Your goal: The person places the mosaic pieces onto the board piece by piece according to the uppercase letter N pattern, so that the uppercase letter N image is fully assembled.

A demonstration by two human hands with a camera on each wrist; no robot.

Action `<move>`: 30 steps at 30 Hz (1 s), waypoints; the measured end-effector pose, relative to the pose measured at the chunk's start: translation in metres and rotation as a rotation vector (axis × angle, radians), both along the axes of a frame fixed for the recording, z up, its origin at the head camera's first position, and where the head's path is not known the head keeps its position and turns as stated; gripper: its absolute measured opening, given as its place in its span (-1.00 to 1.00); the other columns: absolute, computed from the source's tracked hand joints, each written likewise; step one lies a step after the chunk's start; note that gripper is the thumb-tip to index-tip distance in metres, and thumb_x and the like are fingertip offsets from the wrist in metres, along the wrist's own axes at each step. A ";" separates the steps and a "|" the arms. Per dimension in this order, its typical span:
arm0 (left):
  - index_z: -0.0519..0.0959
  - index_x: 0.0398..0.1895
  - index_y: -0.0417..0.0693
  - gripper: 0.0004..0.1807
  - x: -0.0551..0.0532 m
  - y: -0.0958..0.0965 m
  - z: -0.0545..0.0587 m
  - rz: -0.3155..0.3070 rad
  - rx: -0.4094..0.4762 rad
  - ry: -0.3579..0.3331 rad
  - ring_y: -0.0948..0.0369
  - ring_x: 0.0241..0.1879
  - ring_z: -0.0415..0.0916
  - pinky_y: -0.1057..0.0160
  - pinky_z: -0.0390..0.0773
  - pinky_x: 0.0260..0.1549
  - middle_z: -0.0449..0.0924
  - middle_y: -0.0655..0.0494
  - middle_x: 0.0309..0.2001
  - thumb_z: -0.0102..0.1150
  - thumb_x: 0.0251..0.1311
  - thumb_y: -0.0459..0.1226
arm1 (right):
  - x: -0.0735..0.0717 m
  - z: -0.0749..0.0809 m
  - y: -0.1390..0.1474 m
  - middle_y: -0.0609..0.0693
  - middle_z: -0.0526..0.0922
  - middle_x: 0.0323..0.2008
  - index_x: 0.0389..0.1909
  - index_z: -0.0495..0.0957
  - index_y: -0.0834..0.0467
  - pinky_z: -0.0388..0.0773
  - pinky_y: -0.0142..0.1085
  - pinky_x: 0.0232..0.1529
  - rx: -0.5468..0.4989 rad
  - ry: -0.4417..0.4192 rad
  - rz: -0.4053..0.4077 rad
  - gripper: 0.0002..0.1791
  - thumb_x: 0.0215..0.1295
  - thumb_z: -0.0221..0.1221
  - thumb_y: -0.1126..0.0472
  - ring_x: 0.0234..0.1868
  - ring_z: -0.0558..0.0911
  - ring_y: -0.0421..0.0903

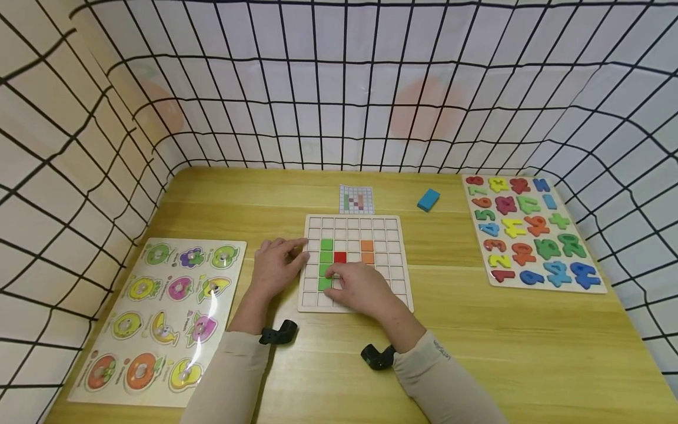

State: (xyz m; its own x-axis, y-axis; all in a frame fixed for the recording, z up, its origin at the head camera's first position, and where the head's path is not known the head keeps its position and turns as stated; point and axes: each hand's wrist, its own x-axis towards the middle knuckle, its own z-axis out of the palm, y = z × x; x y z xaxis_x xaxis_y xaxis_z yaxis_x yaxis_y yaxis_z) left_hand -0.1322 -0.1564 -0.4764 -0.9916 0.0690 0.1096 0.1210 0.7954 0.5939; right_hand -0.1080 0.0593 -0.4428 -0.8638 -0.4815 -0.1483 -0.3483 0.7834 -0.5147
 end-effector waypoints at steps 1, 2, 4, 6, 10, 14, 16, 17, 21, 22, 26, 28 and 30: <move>0.66 0.21 0.18 -0.60 0.000 0.000 0.000 -0.001 0.000 -0.001 0.05 -0.17 0.34 0.04 0.23 -0.11 0.67 0.05 -0.21 0.25 0.35 -0.03 | 0.000 0.000 0.000 -0.18 0.43 -0.64 0.00 0.69 -0.07 0.28 -0.33 -0.52 0.001 0.001 0.001 -0.67 0.26 0.37 -0.06 -0.57 0.38 -0.22; 0.66 0.21 0.18 -0.60 0.000 0.000 0.000 -0.001 0.001 -0.002 0.05 -0.17 0.34 0.04 0.23 -0.11 0.67 0.05 -0.21 0.25 0.35 -0.03 | 0.000 0.000 0.000 -0.18 0.43 -0.64 0.00 0.69 -0.07 0.28 -0.33 -0.52 0.003 0.003 0.002 -0.67 0.26 0.37 -0.06 -0.57 0.38 -0.21; 0.66 0.22 0.18 -0.60 0.000 -0.001 0.000 -0.001 0.002 -0.003 0.05 -0.17 0.35 0.04 0.23 -0.10 0.67 0.05 -0.20 0.25 0.35 -0.04 | -0.001 0.000 -0.001 -0.18 0.43 -0.64 0.00 0.69 -0.07 0.29 -0.33 -0.51 0.007 0.005 0.003 -0.67 0.27 0.38 -0.06 -0.57 0.38 -0.21; 0.66 0.22 0.18 -0.60 0.000 -0.001 0.000 -0.001 0.004 -0.004 0.05 -0.16 0.35 0.03 0.24 -0.09 0.67 0.05 -0.20 0.25 0.35 -0.04 | -0.001 0.001 -0.001 -0.18 0.43 -0.64 0.01 0.70 -0.07 0.29 -0.33 -0.50 0.009 0.003 0.005 -0.67 0.27 0.38 -0.06 -0.57 0.38 -0.21; 0.66 0.22 0.18 -0.60 0.000 -0.002 0.000 0.001 0.003 -0.002 0.05 -0.17 0.35 0.03 0.24 -0.09 0.67 0.05 -0.20 0.25 0.35 -0.04 | -0.001 0.004 -0.001 -0.17 0.45 -0.63 0.01 0.69 -0.07 0.31 -0.32 -0.49 -0.007 -0.017 0.000 -0.67 0.27 0.37 -0.06 -0.55 0.40 -0.21; 0.66 0.22 0.18 -0.60 0.000 -0.002 0.000 0.005 0.001 -0.006 0.05 -0.16 0.34 0.03 0.24 -0.09 0.66 0.05 -0.20 0.25 0.35 -0.04 | -0.002 0.008 0.005 -0.16 0.46 -0.60 0.00 0.69 -0.06 0.32 -0.31 -0.48 -0.037 -0.020 -0.035 -0.68 0.27 0.36 -0.05 -0.53 0.42 -0.20; 0.66 0.22 0.18 -0.60 0.000 -0.002 0.000 0.006 0.001 -0.009 0.05 -0.15 0.35 0.03 0.24 -0.08 0.67 0.04 -0.19 0.25 0.35 -0.04 | -0.004 0.010 0.011 -0.15 0.46 -0.60 0.02 0.68 -0.05 0.32 -0.30 -0.46 -0.041 -0.013 -0.060 -0.67 0.30 0.34 -0.06 -0.52 0.42 -0.19; 0.66 0.22 0.17 -0.60 0.000 -0.002 0.000 0.006 0.002 -0.011 0.04 -0.15 0.35 0.03 0.24 -0.08 0.67 0.04 -0.19 0.25 0.36 -0.04 | -0.005 0.010 0.014 -0.14 0.46 -0.60 0.02 0.68 -0.05 0.32 -0.30 -0.45 -0.045 -0.010 -0.078 -0.68 0.31 0.33 -0.06 -0.52 0.42 -0.18; 0.66 0.21 0.16 -0.61 0.000 -0.001 0.000 0.011 0.022 -0.007 0.04 -0.15 0.36 0.03 0.24 -0.08 0.67 0.03 -0.19 0.26 0.35 -0.05 | -0.011 0.013 0.035 -0.12 0.47 -0.60 0.03 0.68 -0.02 0.34 -0.28 -0.41 -0.044 0.023 -0.138 -0.66 0.35 0.29 -0.08 -0.49 0.44 -0.14; 0.67 0.21 0.15 -0.61 0.000 -0.001 0.000 0.017 0.035 -0.007 0.05 -0.15 0.36 0.04 0.23 -0.07 0.66 0.03 -0.19 0.27 0.34 -0.05 | -0.013 0.012 0.041 -0.11 0.47 -0.59 0.02 0.68 -0.01 0.34 -0.28 -0.41 -0.041 0.039 -0.152 -0.67 0.35 0.28 -0.08 -0.48 0.44 -0.14; 0.66 0.22 0.07 -0.59 0.000 -0.001 -0.001 0.047 0.115 0.006 0.03 -0.13 0.36 0.07 0.24 -0.06 0.60 -0.01 -0.19 0.28 0.33 -0.11 | -0.022 0.014 0.072 -0.05 0.53 -0.39 0.08 0.66 0.02 0.40 -0.23 -0.30 0.026 0.085 -0.216 -0.63 0.39 0.23 -0.08 -0.34 0.48 -0.09; 0.65 0.24 0.03 -0.58 0.000 -0.001 0.000 0.068 0.144 0.019 0.00 -0.09 0.37 0.06 0.29 -0.05 0.56 -0.05 -0.15 0.27 0.35 -0.12 | -0.027 0.018 0.090 0.02 0.56 -0.23 0.14 0.63 0.04 0.49 -0.15 -0.21 0.066 0.101 -0.251 -0.60 0.42 0.20 -0.08 -0.23 0.53 -0.02; 0.63 0.26 0.01 -0.57 0.001 -0.003 0.003 0.084 0.137 0.043 -0.05 -0.01 0.39 0.02 0.35 -0.02 0.54 -0.11 -0.07 0.25 0.37 -0.11 | -0.033 0.025 0.108 0.10 0.56 -0.03 0.23 0.58 0.07 0.55 -0.02 -0.02 0.097 0.120 -0.286 -0.54 0.44 0.19 -0.07 -0.05 0.56 0.07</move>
